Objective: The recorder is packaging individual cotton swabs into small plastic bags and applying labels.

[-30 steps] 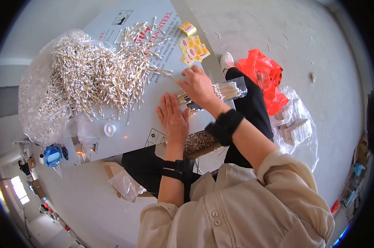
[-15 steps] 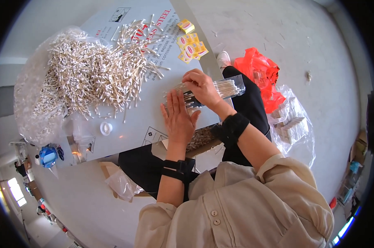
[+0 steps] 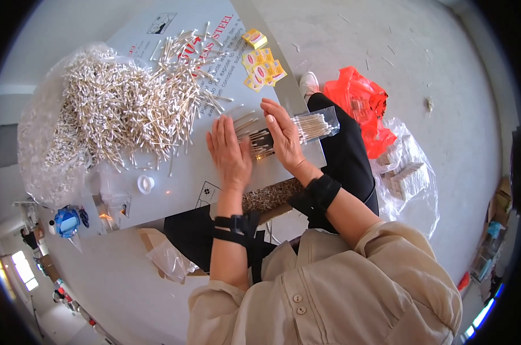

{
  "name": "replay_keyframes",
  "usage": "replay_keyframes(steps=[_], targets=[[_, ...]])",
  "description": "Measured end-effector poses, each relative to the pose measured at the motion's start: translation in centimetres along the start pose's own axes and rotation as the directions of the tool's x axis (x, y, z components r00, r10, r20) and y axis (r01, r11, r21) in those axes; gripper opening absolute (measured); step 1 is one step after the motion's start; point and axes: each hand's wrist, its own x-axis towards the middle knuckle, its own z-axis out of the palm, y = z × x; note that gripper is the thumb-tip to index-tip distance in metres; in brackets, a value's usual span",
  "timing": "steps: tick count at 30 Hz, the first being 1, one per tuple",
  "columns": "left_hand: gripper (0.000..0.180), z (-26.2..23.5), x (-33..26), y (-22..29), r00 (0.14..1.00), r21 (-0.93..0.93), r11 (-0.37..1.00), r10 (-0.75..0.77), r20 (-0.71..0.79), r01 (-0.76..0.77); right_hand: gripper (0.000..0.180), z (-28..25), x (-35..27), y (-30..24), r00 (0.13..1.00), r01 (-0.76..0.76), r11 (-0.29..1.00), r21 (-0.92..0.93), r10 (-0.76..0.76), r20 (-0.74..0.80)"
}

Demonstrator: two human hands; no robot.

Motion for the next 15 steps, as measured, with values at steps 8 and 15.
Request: replay_keyframes(steps=[8,15], targets=[[0.034,-0.4,4.9,-1.2,0.995,0.085,0.992,0.097,-0.007,-0.096,0.030,0.0,-0.2,-0.2,0.998,-0.058,0.998,0.040,0.058,0.002],[0.038,-1.6,0.3,0.9,0.996,-0.006,0.999,0.037,0.086,-0.037,0.031,-0.4,-2.4,-0.3,0.998,-0.067,0.998,0.018,0.067,-0.002]])
